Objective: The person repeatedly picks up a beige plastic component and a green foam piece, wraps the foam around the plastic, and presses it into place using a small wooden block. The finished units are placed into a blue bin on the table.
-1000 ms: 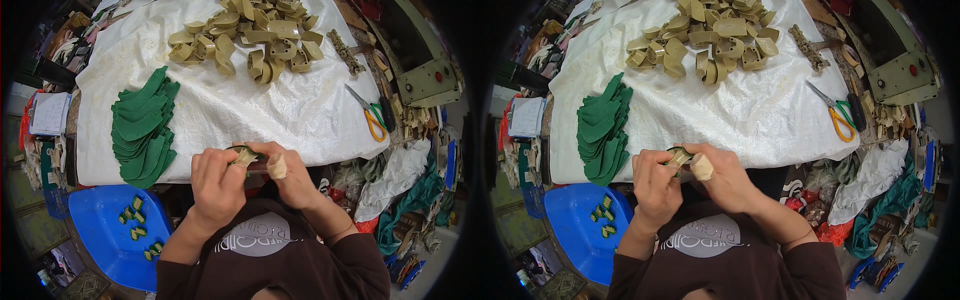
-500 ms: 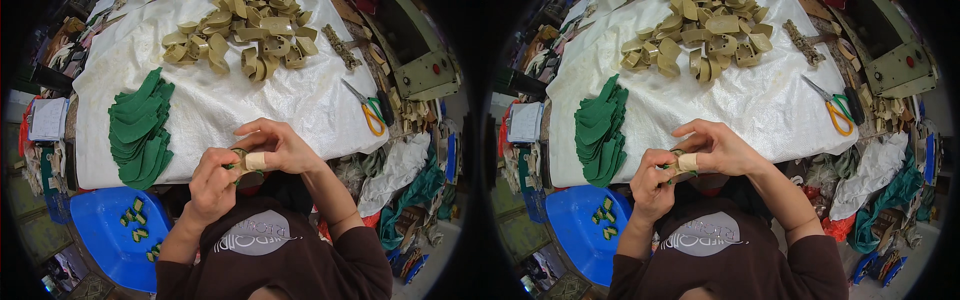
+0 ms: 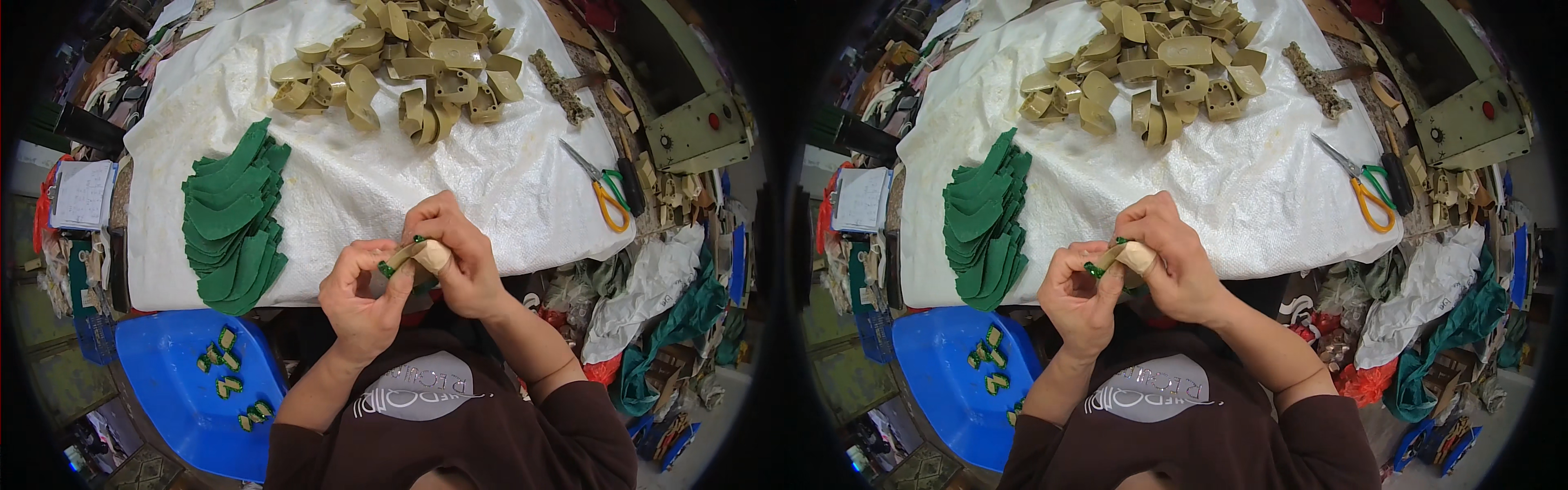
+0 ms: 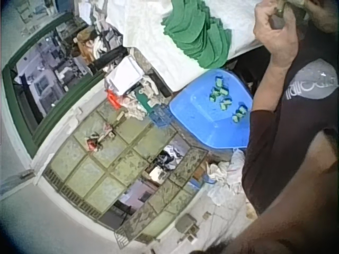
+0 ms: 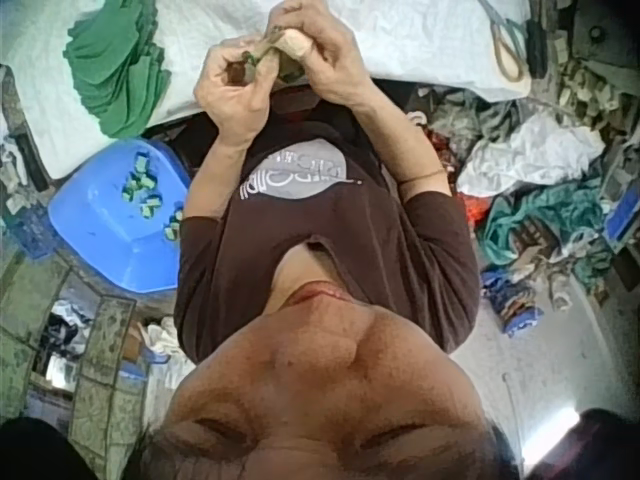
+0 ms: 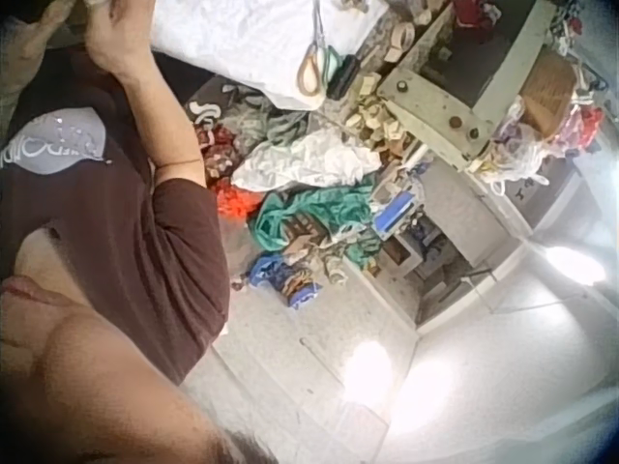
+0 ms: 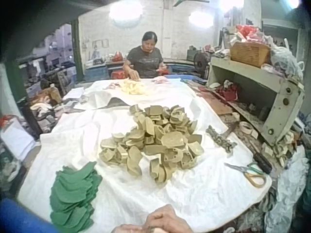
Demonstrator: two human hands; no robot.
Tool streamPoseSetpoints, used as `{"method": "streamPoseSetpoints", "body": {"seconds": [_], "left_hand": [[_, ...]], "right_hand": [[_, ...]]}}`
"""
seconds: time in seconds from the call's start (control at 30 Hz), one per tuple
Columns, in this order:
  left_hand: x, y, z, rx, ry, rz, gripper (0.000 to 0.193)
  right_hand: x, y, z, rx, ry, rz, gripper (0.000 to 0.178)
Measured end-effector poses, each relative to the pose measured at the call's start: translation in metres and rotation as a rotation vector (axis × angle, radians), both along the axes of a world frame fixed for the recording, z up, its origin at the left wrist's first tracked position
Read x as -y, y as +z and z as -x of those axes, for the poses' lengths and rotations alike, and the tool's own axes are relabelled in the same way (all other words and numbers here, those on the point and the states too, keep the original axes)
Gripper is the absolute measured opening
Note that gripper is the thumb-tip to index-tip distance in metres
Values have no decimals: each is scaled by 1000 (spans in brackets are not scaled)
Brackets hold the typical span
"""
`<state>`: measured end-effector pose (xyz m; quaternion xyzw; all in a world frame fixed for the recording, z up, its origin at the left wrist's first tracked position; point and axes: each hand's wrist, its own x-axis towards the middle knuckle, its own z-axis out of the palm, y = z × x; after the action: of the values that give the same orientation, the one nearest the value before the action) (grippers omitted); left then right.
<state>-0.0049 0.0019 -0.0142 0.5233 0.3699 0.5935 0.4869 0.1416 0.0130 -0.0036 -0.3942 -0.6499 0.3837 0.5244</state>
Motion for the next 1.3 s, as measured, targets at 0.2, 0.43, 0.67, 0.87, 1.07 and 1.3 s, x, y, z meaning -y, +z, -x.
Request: {"method": "streamPoseSetpoints", "body": {"seconds": [0.2,0.43,0.67,0.87,1.07,1.3], "left_hand": [[1,10,8,-163,-108,-3,20],[-9,11,13,-324,73,-343,14],[-9,14,25,-437,-56,-583,25],[-4,11,20,45,-470,183,60],[3,12,7,67,-421,332,62],[7,15,2,132,-504,172,77]], "right_hand": [[-2,6,-4,152,-74,-139,12],[5,10,-16,-243,174,153,32],[-1,11,-28,-97,178,166,63],[3,6,-17,-15,155,-161,73],[10,-4,2,-67,123,-110,59],[1,16,-5,-417,279,493,24]]}}
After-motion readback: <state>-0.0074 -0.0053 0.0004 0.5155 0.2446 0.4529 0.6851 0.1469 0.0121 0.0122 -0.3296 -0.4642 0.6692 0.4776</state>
